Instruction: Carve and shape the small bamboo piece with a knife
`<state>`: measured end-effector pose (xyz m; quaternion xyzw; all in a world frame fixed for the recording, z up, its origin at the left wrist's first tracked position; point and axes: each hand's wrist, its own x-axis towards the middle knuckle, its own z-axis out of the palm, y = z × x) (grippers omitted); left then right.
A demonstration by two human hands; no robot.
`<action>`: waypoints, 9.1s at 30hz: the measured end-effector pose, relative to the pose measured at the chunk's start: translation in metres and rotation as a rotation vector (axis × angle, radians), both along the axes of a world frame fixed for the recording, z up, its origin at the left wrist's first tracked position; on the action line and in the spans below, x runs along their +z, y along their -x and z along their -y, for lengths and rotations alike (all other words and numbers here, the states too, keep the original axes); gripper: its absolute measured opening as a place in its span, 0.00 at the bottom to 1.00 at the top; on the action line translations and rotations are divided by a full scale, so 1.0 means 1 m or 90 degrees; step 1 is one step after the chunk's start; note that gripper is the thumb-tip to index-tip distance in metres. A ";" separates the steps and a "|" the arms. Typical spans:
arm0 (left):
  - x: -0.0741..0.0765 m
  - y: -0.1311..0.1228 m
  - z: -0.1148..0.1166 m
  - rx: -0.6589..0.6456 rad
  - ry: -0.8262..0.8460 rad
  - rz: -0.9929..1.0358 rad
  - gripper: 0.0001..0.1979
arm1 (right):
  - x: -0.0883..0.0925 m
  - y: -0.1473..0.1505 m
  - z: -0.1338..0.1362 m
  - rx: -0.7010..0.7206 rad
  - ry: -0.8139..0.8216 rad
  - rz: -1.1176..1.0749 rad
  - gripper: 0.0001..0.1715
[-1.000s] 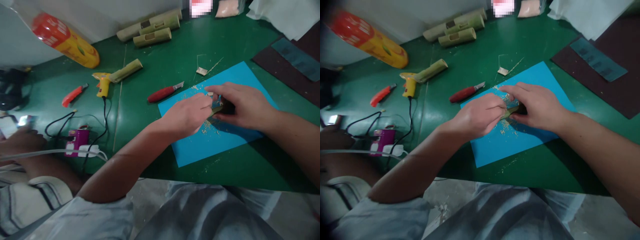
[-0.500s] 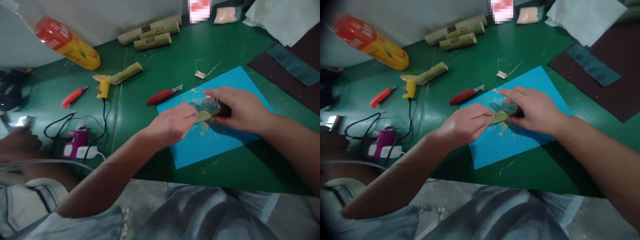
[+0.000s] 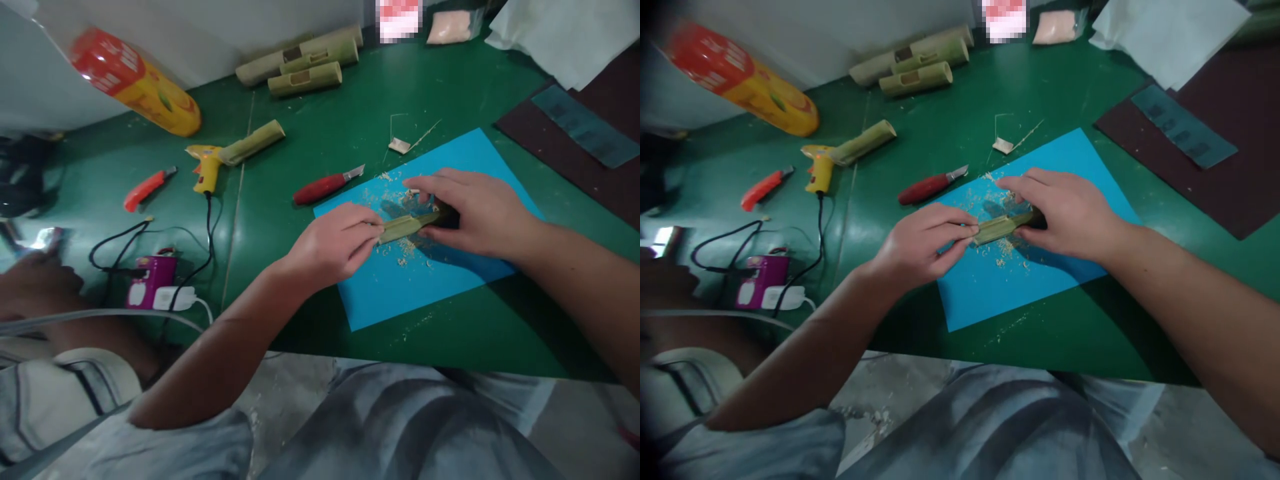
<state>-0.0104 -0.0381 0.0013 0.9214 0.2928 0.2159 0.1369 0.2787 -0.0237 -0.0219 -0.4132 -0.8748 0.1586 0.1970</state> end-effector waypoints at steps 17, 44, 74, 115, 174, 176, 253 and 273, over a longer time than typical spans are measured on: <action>0.000 -0.011 0.003 0.327 0.439 0.241 0.06 | 0.003 0.001 0.003 -0.007 0.010 0.007 0.36; -0.005 -0.016 0.006 0.430 0.557 0.372 0.09 | 0.002 -0.001 0.003 -0.011 -0.008 0.026 0.34; -0.007 -0.012 0.012 0.191 0.084 0.203 0.05 | -0.003 -0.001 0.002 -0.006 -0.024 0.004 0.33; -0.011 -0.017 0.016 0.324 0.248 0.265 0.04 | -0.001 0.006 0.013 -0.008 -0.015 -0.034 0.22; -0.012 -0.016 0.009 0.276 0.222 0.246 0.04 | -0.004 0.007 0.011 0.038 -0.049 -0.023 0.20; -0.011 -0.015 0.009 0.233 0.171 0.212 0.01 | -0.004 0.007 0.011 0.041 -0.055 -0.023 0.20; -0.020 -0.002 0.017 0.280 0.093 0.233 0.08 | -0.002 0.006 0.011 0.029 -0.012 -0.035 0.18; -0.008 0.014 0.013 0.103 0.001 0.071 0.11 | -0.004 0.006 0.011 0.032 -0.021 -0.042 0.18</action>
